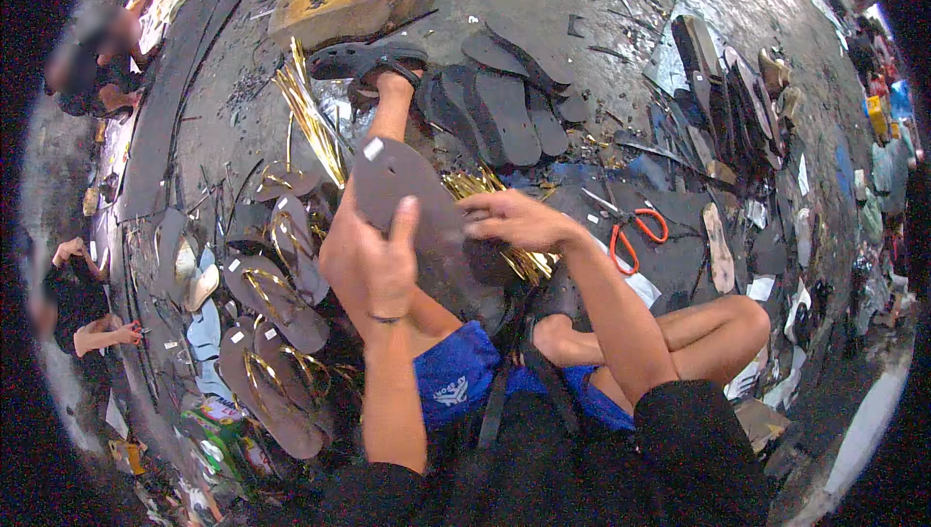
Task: The person sits on the floor and assembles sandals by attaching gold straps to brown soles. They repeatedly pick up straps, thread them through holes in the soles, and secure them in place. The workspace is cluttered with materials and tools.
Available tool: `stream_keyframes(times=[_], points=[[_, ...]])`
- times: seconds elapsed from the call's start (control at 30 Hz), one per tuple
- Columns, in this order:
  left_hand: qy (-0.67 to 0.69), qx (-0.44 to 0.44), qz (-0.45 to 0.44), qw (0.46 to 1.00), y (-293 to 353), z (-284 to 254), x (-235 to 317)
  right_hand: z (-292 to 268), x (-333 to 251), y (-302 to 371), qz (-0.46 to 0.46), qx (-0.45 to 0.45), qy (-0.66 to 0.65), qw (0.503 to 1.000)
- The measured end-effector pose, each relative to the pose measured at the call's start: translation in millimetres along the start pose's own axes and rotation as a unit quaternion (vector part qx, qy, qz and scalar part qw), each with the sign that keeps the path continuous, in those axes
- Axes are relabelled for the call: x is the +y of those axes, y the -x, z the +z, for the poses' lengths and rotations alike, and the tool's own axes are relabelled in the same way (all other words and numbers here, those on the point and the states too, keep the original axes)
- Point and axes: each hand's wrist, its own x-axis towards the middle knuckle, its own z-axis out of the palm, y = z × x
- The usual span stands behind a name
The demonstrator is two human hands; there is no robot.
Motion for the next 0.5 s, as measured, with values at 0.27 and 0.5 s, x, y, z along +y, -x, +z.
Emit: stream_keyframes(times=[0.27, 0.5], points=[[0.071, 0.018, -0.045, 0.996, 156, -23, -138, 37, 120, -24, 0.2, 0.22, 0.42, 0.857], [0.213, 0.04, -0.103, 0.971, 176, -3, -143, -5, 116, 1, 0.158, 0.223, 0.298, 0.915]])
